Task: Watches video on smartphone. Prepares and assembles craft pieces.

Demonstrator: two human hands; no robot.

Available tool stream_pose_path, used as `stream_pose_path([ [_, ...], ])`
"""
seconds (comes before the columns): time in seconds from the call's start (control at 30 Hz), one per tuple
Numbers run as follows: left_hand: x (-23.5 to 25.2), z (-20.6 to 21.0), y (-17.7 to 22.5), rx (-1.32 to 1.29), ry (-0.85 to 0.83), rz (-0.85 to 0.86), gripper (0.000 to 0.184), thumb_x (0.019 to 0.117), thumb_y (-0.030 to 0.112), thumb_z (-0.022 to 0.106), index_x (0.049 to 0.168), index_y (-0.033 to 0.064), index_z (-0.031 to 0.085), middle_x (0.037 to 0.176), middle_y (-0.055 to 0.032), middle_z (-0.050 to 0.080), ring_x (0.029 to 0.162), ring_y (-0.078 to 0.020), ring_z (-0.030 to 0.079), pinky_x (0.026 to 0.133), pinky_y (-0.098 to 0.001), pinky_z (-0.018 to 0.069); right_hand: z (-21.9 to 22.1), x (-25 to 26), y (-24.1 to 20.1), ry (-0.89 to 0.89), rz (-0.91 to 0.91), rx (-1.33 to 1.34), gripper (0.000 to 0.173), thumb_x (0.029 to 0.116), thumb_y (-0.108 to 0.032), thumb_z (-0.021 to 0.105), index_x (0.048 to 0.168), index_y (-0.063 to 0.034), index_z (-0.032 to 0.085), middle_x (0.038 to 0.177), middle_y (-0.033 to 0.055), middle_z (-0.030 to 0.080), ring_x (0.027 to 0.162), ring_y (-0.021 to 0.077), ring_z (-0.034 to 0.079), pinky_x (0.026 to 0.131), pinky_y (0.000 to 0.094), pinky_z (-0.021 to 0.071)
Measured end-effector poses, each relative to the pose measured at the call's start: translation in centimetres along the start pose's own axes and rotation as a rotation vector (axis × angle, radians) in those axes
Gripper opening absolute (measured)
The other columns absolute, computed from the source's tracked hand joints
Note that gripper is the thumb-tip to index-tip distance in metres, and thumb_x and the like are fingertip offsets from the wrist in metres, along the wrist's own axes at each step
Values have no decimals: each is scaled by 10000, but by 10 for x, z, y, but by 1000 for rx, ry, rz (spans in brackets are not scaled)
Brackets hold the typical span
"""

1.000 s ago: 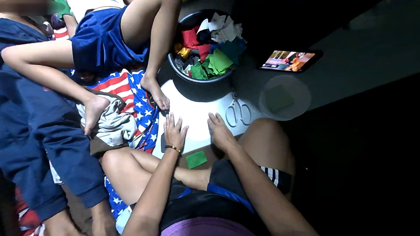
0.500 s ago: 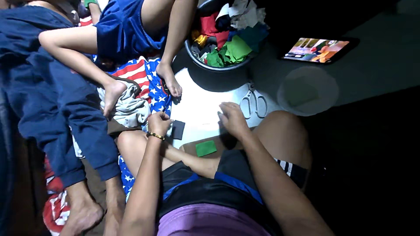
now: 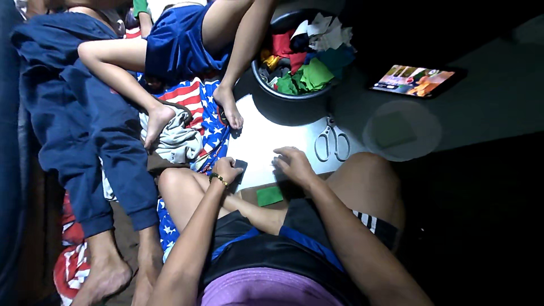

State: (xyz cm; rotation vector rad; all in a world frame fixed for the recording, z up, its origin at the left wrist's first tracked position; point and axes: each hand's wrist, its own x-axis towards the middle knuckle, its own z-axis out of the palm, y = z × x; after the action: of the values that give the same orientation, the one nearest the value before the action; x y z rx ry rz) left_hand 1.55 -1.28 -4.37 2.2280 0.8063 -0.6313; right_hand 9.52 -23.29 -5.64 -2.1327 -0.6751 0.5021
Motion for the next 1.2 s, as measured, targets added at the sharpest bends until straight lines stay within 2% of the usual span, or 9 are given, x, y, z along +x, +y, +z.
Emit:
stream_pose_path([
  [0.13, -42, -2, 26, -778, -19, 156, 173, 938, 21, 722, 1064, -55, 630, 895, -100, 707, 759, -131, 699, 729, -301, 609, -4, -13, -30, -60, 105, 471, 473, 872, -86, 793, 1300, 36, 634, 1216, 158, 670, 1059, 195, 663, 903, 349, 562],
  [0.23, -77, -9, 53, -1057, 9, 216, 100, 936, -64, 675, 1025, -45, 635, 827, -71, 730, 700, -117, 719, 675, -275, 625, -15, -24, -57, -70, 111, 773, 536, 811, -12, 787, 1314, 4, 602, 1114, 57, 692, 952, 67, 681, 832, 238, 584],
  [0.43, -115, -23, 72, -1167, 84, 342, 82, 995, -46, 576, 981, -13, 649, 810, -44, 724, 690, -100, 714, 659, -256, 622, -34, -42, -83, 107, -92, 916, 453, 797, 70, 724, 1236, 4, 634, 1021, 13, 725, 911, 71, 705, 830, 241, 604],
  [0.6, -129, -24, 72, -1067, 171, 527, 84, 936, -48, 635, 967, -4, 699, 824, -1, 737, 725, -52, 703, 684, -222, 604, -43, -48, -94, 171, -198, 898, 388, 872, -30, 713, 1249, 15, 632, 1039, -4, 715, 922, 45, 688, 828, 215, 588],
  [0.73, -134, -24, 72, -963, 185, 642, 135, 877, -53, 706, 1007, -20, 719, 855, -12, 747, 780, -58, 713, 757, -235, 611, -52, -48, -109, 172, -99, 928, 336, 899, 4, 665, 1233, -5, 621, 896, -40, 709, 757, 9, 659, 709, 174, 562],
  [0.9, -131, -25, 65, -810, 388, 770, 223, 801, -20, 794, 926, 46, 621, 828, 13, 700, 740, -50, 681, 707, -221, 592, -61, -44, -116, 70, -64, 946, 332, 893, 54, 649, 1219, 8, 603, 798, -17, 717, 652, 34, 661, 627, 182, 563],
  [1.07, -131, -31, 58, -482, 694, 932, 140, 808, 122, 828, 808, 34, 719, 951, -52, 728, 873, -31, 657, 743, -168, 525, -62, -42, -126, 70, -77, 882, 397, 849, 54, 686, 1235, 3, 607, 802, -16, 722, 673, 47, 676, 635, 195, 572],
  [1.13, -134, -31, 59, -418, 796, 900, 163, 806, 170, 838, 803, 34, 749, 889, -48, 659, 792, -4, 585, 681, -122, 470, -59, -42, -132, 137, -89, 892, 421, 826, 73, 690, 1233, 7, 604, 800, -10, 729, 681, 54, 688, 647, 203, 582],
  [1.2, -142, -29, 62, -520, 738, 831, 103, 839, 101, 801, 853, 11, 754, 833, -36, 697, 720, 2, 641, 654, -131, 546, -55, -44, -139, 200, -80, 941, 426, 812, 114, 684, 1217, 17, 592, 807, 8, 739, 701, 71, 710, 685, 223, 608],
])
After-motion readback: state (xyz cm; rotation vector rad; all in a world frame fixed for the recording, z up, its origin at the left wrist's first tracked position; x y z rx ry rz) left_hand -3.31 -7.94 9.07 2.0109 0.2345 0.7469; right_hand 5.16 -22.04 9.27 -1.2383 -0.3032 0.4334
